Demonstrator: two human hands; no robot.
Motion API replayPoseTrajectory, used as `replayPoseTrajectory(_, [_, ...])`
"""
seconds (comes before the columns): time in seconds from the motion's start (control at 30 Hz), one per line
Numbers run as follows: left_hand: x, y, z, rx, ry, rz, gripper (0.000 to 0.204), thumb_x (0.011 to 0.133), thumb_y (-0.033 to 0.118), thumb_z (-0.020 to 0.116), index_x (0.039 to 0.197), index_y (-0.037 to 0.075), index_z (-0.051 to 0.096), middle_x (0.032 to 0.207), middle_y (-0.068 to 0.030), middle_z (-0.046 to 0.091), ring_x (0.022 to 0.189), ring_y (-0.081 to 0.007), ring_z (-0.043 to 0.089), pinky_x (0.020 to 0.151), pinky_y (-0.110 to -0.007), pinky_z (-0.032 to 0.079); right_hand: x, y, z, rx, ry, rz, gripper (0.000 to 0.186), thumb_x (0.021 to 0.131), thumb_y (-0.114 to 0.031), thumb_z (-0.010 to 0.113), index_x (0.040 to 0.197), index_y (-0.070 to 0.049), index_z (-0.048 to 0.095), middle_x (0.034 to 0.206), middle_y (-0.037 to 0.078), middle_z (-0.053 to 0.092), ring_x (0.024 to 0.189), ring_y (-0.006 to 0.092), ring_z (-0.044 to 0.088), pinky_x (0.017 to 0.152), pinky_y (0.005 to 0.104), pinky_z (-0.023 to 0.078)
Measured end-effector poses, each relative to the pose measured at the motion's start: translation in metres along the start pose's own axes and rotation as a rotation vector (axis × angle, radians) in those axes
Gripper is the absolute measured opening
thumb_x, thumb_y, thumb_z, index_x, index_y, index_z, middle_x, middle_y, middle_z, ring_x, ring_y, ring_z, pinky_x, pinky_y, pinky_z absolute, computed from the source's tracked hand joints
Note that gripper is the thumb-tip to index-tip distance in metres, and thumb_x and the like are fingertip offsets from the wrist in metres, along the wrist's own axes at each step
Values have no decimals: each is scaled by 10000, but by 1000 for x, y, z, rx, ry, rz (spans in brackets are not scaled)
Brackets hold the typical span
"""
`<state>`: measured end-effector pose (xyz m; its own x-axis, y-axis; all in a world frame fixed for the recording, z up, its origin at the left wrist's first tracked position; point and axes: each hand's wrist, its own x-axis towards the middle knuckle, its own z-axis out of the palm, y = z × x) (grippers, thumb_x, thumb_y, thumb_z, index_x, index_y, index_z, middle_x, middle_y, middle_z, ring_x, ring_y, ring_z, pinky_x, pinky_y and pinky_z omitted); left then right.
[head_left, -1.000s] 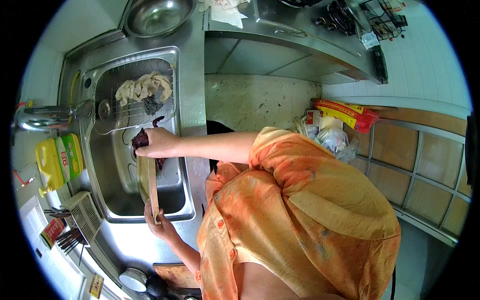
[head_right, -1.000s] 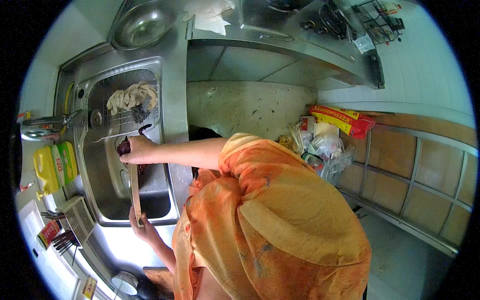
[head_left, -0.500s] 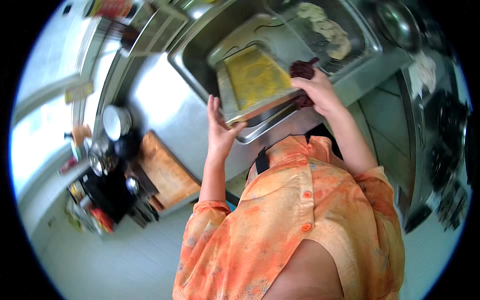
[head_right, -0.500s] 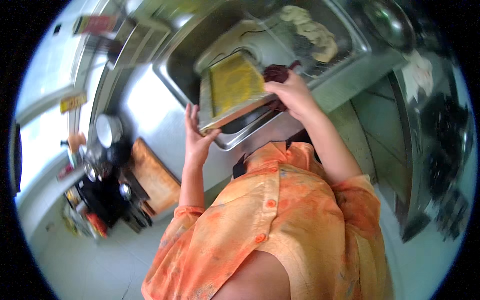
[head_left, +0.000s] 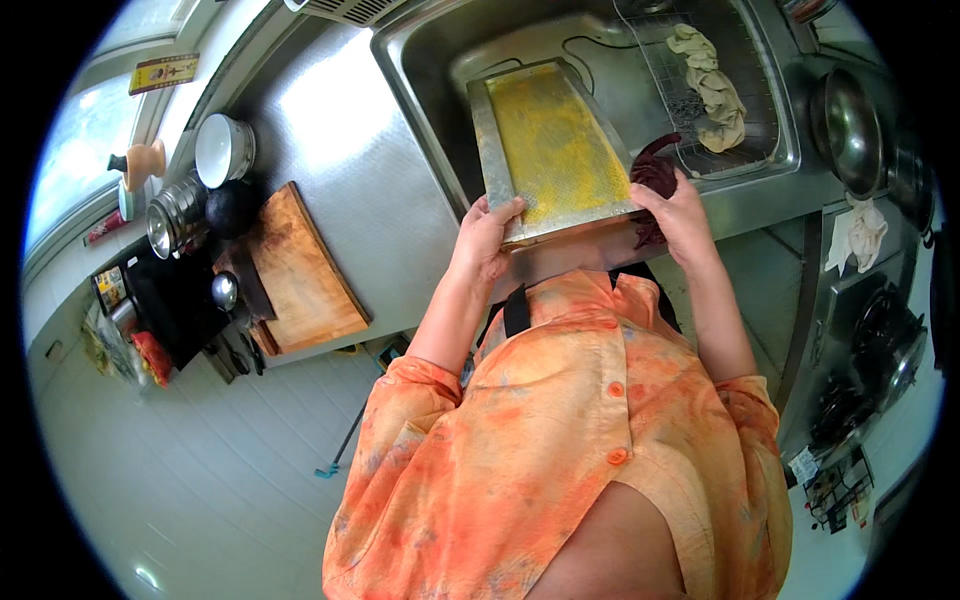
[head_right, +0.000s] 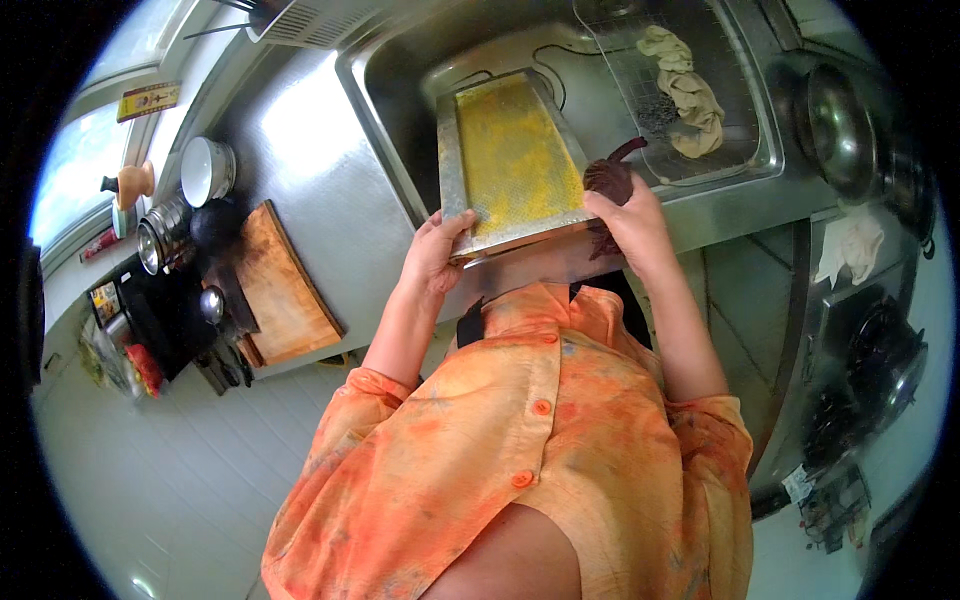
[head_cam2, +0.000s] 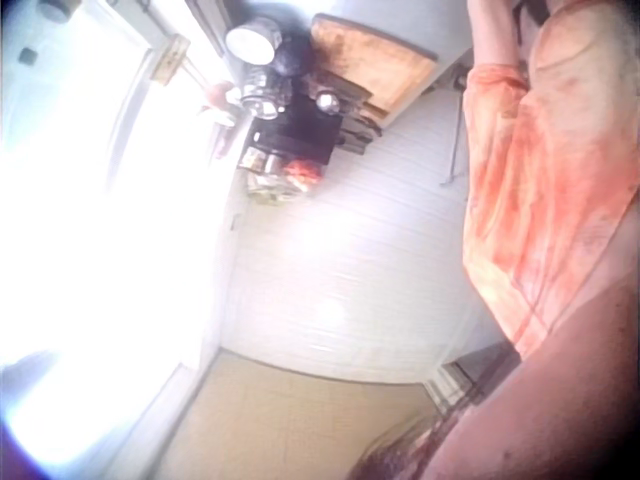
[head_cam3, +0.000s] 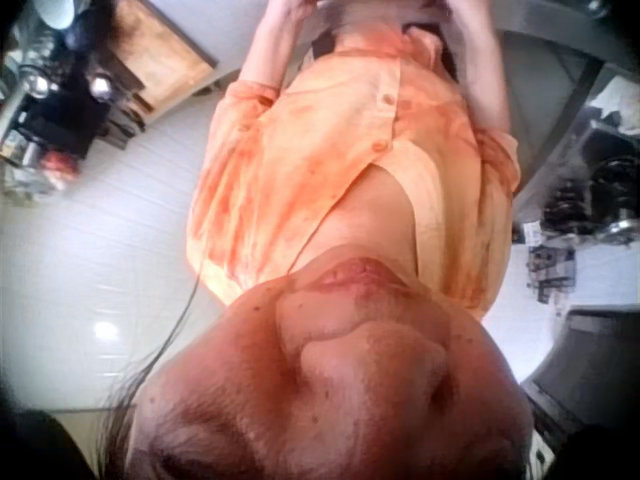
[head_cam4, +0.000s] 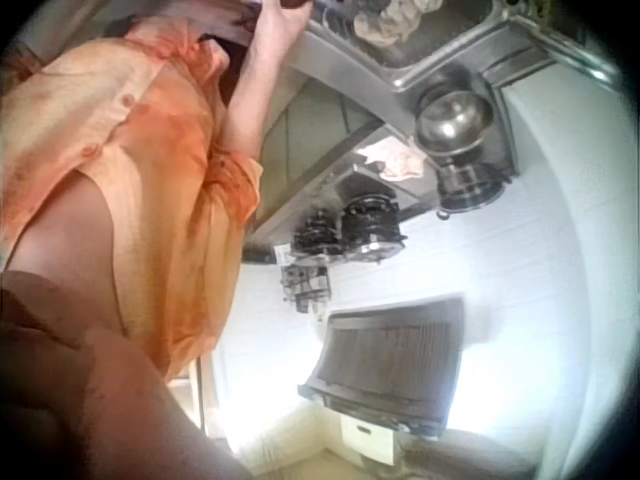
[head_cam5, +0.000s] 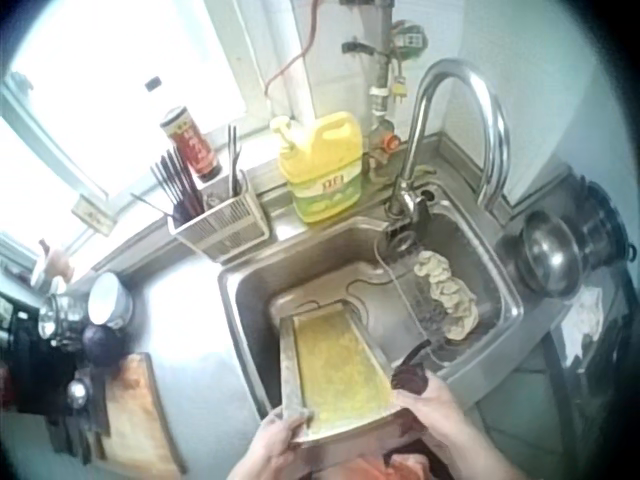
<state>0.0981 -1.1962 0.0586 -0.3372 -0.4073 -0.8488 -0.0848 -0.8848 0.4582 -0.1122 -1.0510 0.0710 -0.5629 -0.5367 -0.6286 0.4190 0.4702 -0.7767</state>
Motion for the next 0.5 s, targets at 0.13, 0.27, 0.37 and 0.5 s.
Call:
replayPoseTrajectory(0.13, [-6,8,3,59,-17,38,230,853,90,606,1046,5,513,905,-87,621,742,-169,638,564,-286,550,-6,-36,-30,-276,155,-110,332,783,-144,697,1052,5,573,899,52,641,756,118,592,684,269,493])
replayPoseTrajectory(0.27, [2,3,-6,203,-5,113,314,823,38,629,1102,-19,499,964,-102,625,779,-163,634,643,-271,533,-21,-84,-61,-42,239,-144,250,813,-194,700,983,-34,611,739,12,596,593,72,533,554,210,459])
replayPoseTrajectory(0.37, [-1,0,-4,301,35,139,353,805,11,644,1121,-28,491,993,-106,621,830,-164,628,721,-282,523,-26,-119,-47,199,80,-264,338,900,-333,593,1026,-20,603,809,54,606,593,87,518,609,251,507])
replayPoseTrajectory(0.5, [7,-16,-12,325,55,207,384,807,18,650,1149,-31,484,1016,-106,615,894,-162,614,785,-286,502,-12,-128,-6,884,-477,-200,502,943,-430,459,1200,1,482,1192,155,504,753,136,484,731,276,475])
